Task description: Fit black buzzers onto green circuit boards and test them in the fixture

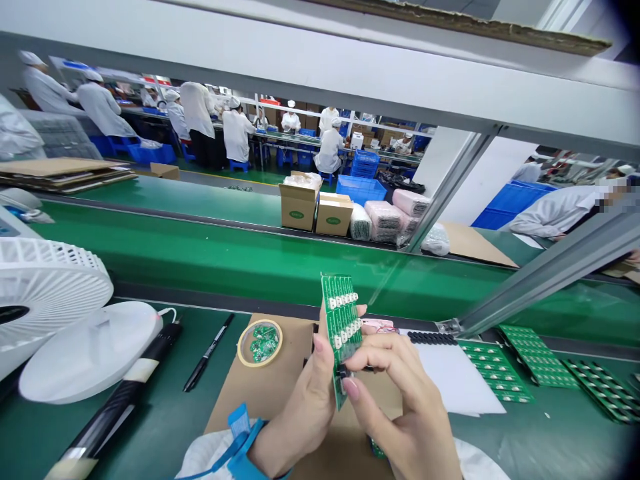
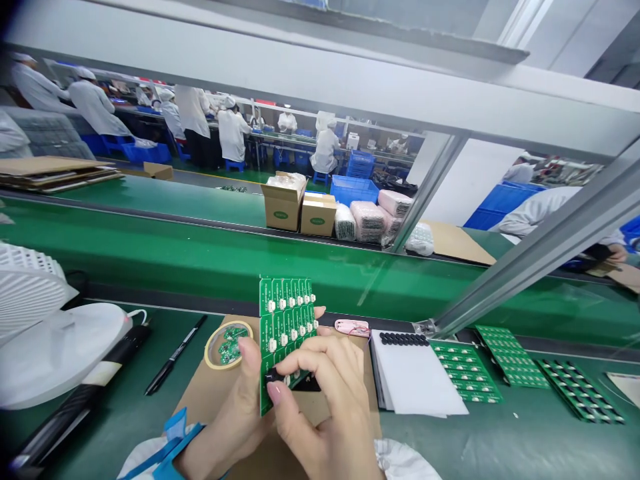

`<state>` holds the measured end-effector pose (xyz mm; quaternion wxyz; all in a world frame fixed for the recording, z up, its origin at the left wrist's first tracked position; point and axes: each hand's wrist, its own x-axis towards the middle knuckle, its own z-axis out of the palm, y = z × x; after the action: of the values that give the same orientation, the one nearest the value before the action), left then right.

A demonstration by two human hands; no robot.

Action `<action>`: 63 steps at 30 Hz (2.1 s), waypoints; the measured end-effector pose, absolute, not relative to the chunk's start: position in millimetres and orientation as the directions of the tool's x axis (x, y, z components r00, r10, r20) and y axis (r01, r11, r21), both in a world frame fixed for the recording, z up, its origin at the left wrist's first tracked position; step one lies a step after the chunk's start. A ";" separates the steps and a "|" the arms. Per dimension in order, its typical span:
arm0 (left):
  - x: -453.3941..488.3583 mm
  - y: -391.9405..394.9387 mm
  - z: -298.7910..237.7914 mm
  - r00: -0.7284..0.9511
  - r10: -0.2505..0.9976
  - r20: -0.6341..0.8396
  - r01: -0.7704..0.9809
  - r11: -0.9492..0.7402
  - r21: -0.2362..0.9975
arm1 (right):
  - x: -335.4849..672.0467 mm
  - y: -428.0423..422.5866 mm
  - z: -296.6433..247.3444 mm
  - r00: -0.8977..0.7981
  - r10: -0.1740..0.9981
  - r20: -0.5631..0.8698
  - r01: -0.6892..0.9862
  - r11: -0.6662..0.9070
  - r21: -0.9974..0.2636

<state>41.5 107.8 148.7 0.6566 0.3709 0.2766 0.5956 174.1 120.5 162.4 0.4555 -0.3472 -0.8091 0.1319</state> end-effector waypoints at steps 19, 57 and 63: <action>40.9 114.0 139.3 0.056 0.986 0.154 -0.553 -0.098 0.827 | 170.0 105.4 163.7 -0.219 0.805 0.551 0.439 0.585 -0.682; 37.8 120.4 171.6 0.277 0.960 -0.041 -0.841 0.262 0.473 | 220.6 132.4 185.4 -0.182 0.745 0.642 0.601 0.601 -0.528; 28.9 126.0 175.8 0.326 0.942 -0.081 -0.811 0.322 0.488 | 299.1 181.0 137.3 0.085 0.799 0.596 0.809 0.293 -0.509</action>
<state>28.9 126.0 175.8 0.7933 0.1830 0.1786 0.5525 299.1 181.0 137.3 0.4350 -0.5945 -0.6762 -0.0061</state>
